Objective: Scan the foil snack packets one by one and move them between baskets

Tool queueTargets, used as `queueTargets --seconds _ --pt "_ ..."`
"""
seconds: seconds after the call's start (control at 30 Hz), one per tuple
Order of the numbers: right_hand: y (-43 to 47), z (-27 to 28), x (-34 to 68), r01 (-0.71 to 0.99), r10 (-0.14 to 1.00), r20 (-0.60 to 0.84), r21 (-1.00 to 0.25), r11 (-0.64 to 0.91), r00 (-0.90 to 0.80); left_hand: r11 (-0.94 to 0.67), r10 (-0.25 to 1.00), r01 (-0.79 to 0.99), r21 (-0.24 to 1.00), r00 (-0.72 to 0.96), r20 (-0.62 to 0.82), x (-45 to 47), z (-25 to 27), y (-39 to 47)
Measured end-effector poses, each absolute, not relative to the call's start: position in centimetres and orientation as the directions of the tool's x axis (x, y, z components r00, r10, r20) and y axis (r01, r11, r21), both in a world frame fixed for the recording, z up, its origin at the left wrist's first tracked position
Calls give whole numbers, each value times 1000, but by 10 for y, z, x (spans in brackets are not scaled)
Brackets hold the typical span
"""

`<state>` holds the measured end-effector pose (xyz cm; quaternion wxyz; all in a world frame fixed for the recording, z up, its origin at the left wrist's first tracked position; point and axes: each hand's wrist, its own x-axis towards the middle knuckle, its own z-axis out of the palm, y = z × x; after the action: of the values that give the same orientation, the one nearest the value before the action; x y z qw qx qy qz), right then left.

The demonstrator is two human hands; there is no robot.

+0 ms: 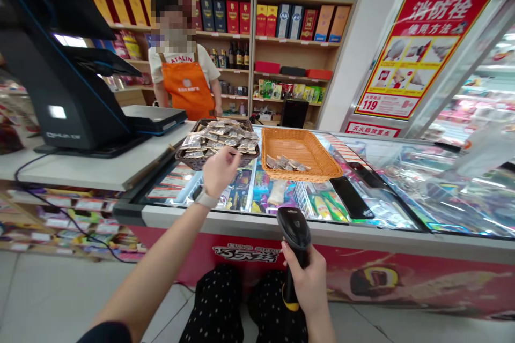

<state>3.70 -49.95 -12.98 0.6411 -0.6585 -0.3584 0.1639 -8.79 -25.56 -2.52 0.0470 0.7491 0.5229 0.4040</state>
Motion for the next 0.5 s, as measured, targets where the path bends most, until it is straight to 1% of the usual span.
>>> queueTargets --seconds 0.07,0.1,0.17,0.23,0.27,0.3,0.4,0.43,0.5 --pt "-500 -133 36 243 696 218 -968 65 684 -279 829 798 535 -82 554 -148 -22 -235" --pt "-499 -133 35 236 707 206 -970 57 677 -206 833 811 547 -147 533 -176 -21 -222" --pt "-499 -133 32 236 726 193 -971 44 660 -93 863 836 540 -203 463 -219 -20 -191" --pt "-498 -131 29 244 735 197 -969 44 649 -1 911 870 494 -203 358 -247 -24 -161" --pt "-498 -130 27 249 735 200 -967 45 647 30 921 891 453 -200 333 -256 -27 -148" --pt "-498 -129 26 253 734 201 -967 42 648 48 927 912 407 -193 323 -262 -30 -135" --pt "-498 -129 23 252 726 184 -968 16 663 53 923 956 288 -157 352 -271 -39 -101" --pt "-497 -130 23 245 721 178 -969 11 670 54 924 960 276 -153 350 -273 -41 -91" --pt "-495 -132 25 233 709 166 -972 3 685 67 937 951 301 -164 310 -275 -43 -74"
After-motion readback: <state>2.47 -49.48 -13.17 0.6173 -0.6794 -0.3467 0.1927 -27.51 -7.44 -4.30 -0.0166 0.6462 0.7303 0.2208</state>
